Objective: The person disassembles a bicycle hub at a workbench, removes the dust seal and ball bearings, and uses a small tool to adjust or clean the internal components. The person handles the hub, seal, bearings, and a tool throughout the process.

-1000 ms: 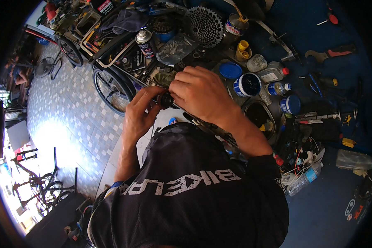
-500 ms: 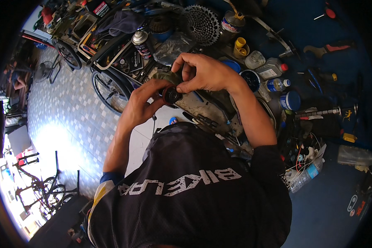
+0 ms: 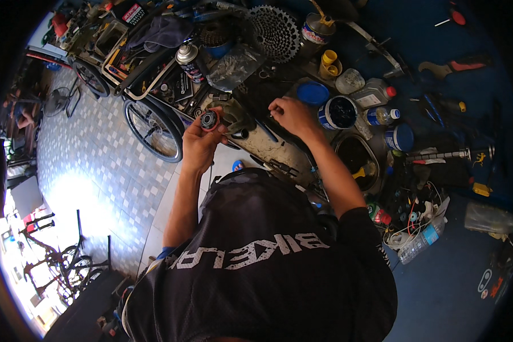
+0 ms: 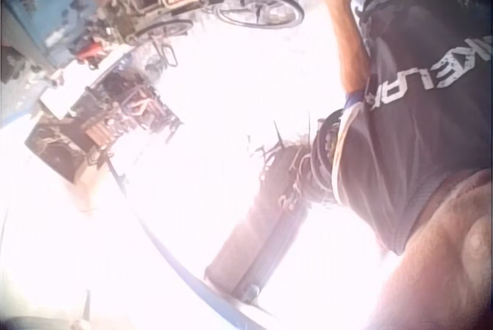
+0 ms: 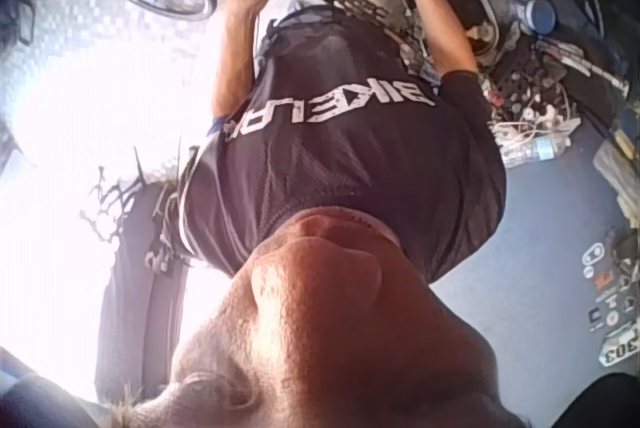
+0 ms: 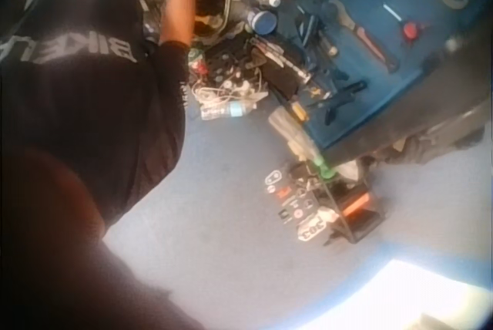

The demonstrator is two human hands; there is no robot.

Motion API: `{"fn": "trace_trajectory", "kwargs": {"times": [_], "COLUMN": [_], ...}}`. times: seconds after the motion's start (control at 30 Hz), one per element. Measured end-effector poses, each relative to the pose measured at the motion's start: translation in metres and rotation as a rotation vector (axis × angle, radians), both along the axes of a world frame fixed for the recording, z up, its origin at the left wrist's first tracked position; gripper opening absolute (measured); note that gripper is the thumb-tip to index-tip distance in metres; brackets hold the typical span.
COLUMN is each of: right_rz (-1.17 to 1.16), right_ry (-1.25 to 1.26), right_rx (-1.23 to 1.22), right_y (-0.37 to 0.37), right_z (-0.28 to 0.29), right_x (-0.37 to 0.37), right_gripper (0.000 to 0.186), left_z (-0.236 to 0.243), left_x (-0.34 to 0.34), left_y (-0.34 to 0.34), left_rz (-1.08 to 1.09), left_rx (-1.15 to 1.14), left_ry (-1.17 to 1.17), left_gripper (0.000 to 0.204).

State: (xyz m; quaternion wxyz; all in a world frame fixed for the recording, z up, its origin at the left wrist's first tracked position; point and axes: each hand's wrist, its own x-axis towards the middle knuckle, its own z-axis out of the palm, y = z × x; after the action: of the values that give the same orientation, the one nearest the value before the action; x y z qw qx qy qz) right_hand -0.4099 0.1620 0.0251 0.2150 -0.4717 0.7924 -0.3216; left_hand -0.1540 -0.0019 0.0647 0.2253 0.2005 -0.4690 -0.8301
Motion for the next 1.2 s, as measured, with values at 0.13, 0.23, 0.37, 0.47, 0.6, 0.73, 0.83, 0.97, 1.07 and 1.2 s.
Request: {"fn": "trace_trajectory", "kwargs": {"times": [0.13,0.23,0.37,0.47,0.6,0.73,0.83,0.97,1.07,1.2], "right_rz": [0.009,0.013,-0.048,-0.119,-0.168,-0.217,-0.256,-0.234,-0.183,-0.205], "right_ry": [0.257,0.28,-0.064,-0.21,-0.206,-0.478,-0.788,-1.103,-1.202,-1.146], "right_rx": [0.102,0.125,0.067,-0.026,0.028,-0.008,-0.178,-0.419,-0.533,-0.507], "right_y": [0.003,0.002,0.001,0.008,0.015,0.02,0.023,0.022,0.019,0.013], "right_z": [-0.016,-0.021,-0.026,-0.022,-0.024,-0.032,-0.031,-0.021,-0.012,0.018], "right_x": [0.013,0.011,-0.002,-0.009,-0.017,-0.022,-0.017,-0.012,-0.008,0.007], "right_gripper": [0.015,0.014,0.015,0.019,0.019,0.014,0.008,0.006,0.01,0.019], "left_z": [0.002,0.007,0.002,0.002,0.002,0.004,0.009,0.011,0.015,0.019], "left_x": [0.0,-0.002,-0.005,-0.004,-0.004,-0.007,-0.006,-0.006,-0.006,-0.004], "left_y": [0.004,0.006,0.009,0.009,0.01,0.011,0.012,0.013,0.013,0.013], "left_rz": [-0.004,-0.004,0.07,0.062,0.022,-0.023,-0.048,-0.038,-0.044,-0.051], "left_rx": [-0.198,-0.256,-0.284,-0.309,-0.312,-0.346,-0.422,-0.421,-0.412,-0.41], "left_ry": [-0.063,-0.118,-0.094,-0.137,-0.159,-0.168,-0.218,-0.183,-0.201,-0.216], "left_gripper": [0.05,0.049,0.046,0.046,0.045,0.044,0.043,0.041,0.041,0.042]}}
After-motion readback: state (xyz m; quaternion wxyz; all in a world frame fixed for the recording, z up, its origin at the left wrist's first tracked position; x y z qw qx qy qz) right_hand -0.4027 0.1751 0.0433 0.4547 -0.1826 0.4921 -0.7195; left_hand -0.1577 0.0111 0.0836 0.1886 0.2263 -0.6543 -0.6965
